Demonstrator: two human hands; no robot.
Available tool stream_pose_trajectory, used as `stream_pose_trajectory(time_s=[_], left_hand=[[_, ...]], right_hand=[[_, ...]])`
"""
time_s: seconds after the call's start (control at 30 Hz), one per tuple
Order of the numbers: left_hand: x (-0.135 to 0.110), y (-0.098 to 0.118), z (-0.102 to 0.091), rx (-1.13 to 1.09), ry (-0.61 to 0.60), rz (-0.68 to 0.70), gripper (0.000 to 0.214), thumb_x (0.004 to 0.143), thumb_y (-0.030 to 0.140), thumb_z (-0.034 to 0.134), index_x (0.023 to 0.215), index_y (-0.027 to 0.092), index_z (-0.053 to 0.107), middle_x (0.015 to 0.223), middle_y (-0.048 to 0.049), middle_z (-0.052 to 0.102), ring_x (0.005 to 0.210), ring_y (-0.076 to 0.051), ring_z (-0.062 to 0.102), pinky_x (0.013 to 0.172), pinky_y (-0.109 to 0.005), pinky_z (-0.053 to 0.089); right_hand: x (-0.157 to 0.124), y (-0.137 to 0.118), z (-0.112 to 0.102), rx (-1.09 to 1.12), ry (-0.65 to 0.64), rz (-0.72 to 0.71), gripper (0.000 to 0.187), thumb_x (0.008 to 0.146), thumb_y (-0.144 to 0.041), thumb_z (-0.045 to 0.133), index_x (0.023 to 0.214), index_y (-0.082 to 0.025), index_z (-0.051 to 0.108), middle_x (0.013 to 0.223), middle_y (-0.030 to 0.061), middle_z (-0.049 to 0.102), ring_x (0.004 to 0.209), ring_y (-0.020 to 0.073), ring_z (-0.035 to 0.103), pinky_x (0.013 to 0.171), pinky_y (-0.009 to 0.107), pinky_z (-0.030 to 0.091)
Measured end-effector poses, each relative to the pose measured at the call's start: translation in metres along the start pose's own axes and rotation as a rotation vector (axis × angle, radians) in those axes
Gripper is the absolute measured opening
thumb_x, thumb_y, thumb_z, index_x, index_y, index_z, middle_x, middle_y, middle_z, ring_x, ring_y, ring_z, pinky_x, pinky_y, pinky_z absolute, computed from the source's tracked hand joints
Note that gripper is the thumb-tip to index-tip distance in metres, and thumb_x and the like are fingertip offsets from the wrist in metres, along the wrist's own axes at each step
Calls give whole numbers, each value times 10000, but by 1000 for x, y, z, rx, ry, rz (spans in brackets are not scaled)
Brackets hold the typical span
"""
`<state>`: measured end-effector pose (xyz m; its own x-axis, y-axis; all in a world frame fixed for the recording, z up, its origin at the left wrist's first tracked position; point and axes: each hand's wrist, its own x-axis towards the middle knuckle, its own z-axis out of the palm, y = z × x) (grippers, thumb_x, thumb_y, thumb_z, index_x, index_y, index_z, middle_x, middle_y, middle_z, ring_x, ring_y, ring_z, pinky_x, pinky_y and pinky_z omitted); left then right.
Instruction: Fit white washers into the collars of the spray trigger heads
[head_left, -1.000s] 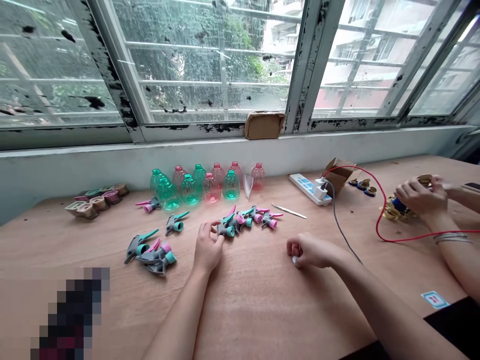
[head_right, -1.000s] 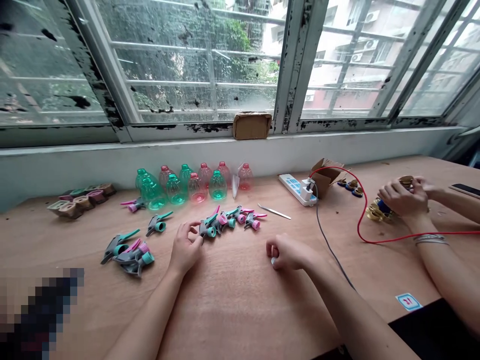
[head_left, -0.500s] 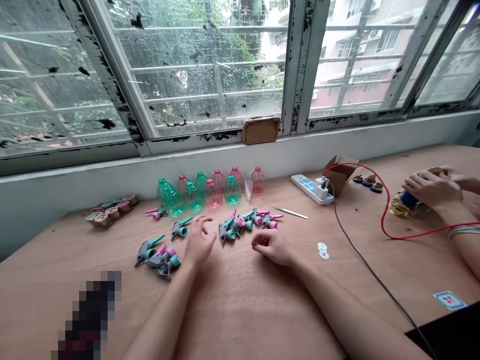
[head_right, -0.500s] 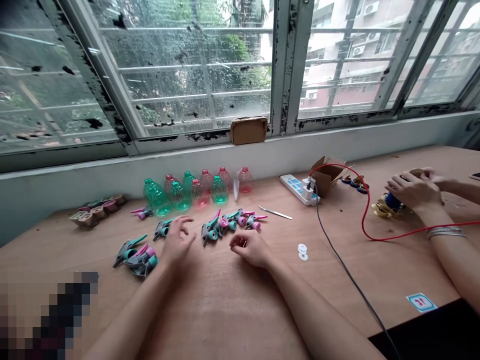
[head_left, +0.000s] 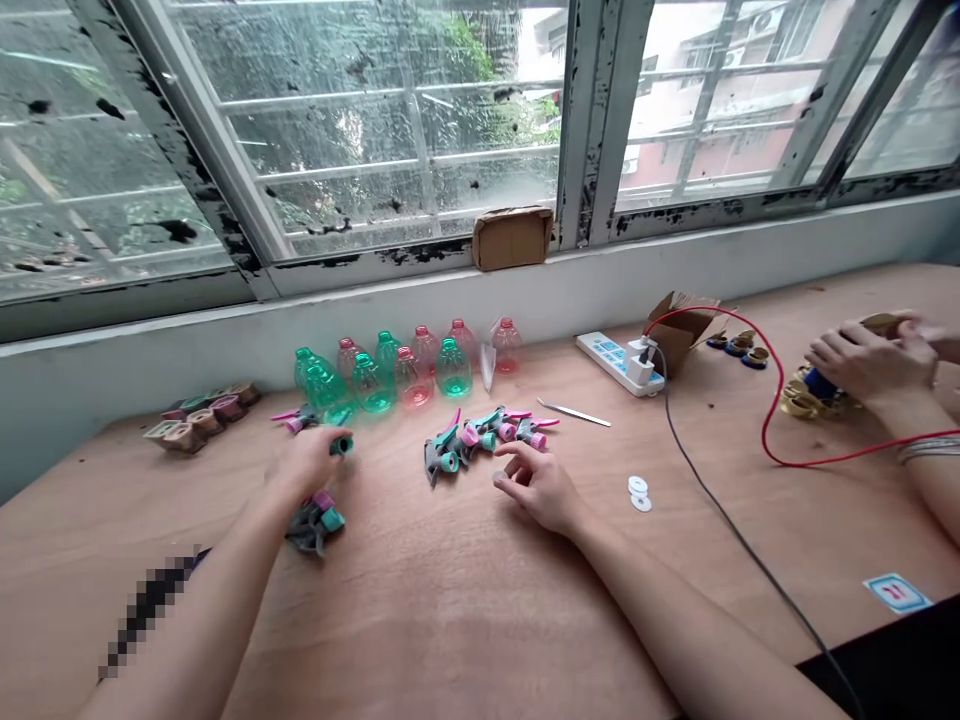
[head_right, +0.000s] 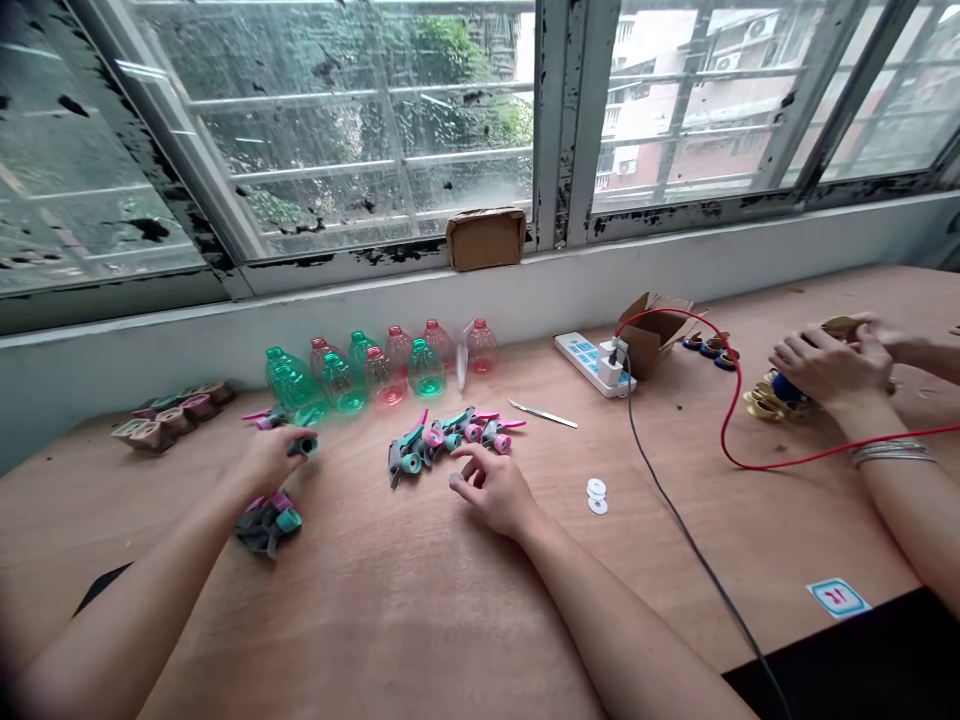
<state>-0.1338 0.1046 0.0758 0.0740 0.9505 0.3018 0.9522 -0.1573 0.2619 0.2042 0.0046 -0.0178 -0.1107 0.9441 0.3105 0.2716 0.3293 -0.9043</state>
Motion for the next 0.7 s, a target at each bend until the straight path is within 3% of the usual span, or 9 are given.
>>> stream_pose_trajectory(time_s=[0.07,0.13,0.23,0.33,0.43,0.53,0.7], left_hand=[[-16,21,-8,1,85,47,331,697,237,638,1016,286,713,1036,-42,701,802,-228,634,699,-305,496],[-41,51,-6,-134,271,129,343,782,314,618,1120,287,676,1007,-27,687,647,-149,577,628,-252,479],[-86,98,22,-420,295,156,363,809,353,639,1160,263,648,814,9,656,543,-103,512,530,-202,446],[-119,129,59,-585,181,181,323,833,302,624,1151,251,650,777,15,676,561,-98,536,549,-196,462],[-131,138,81,-652,8,224,336,829,245,617,1164,267,642,841,14,702,579,-95,547,565,-198,463],[-130,135,83,-645,-153,262,376,778,204,647,1147,275,660,769,30,683,580,-101,544,559,-201,443],[-128,131,77,-617,-313,254,430,746,148,612,1158,259,670,651,41,620,562,-110,525,555,-209,408]], right_hand=[[0,-3,-2,-16,22,2,174,814,-300,642,944,-189,669,742,10,685,572,114,571,568,232,454],[-1,-7,-4,-43,40,-35,146,831,-320,631,835,-184,684,774,34,705,602,129,593,587,242,461],[-3,-12,-4,-61,41,-81,184,880,-336,573,823,-181,654,760,32,685,602,127,578,575,236,441],[-5,-14,-3,-54,13,-89,216,934,-331,491,826,-181,604,714,13,636,588,113,542,565,224,416],[-7,-15,-1,-66,-6,-120,227,928,-349,514,828,-180,626,721,17,635,602,118,538,574,232,419],[-9,-19,-1,-60,-17,-133,226,884,-379,590,834,-179,683,763,40,676,649,139,571,584,246,440],[-13,-25,-2,71,-99,-5,230,781,-391,709,829,-167,683,694,27,677,583,128,556,531,241,443]])
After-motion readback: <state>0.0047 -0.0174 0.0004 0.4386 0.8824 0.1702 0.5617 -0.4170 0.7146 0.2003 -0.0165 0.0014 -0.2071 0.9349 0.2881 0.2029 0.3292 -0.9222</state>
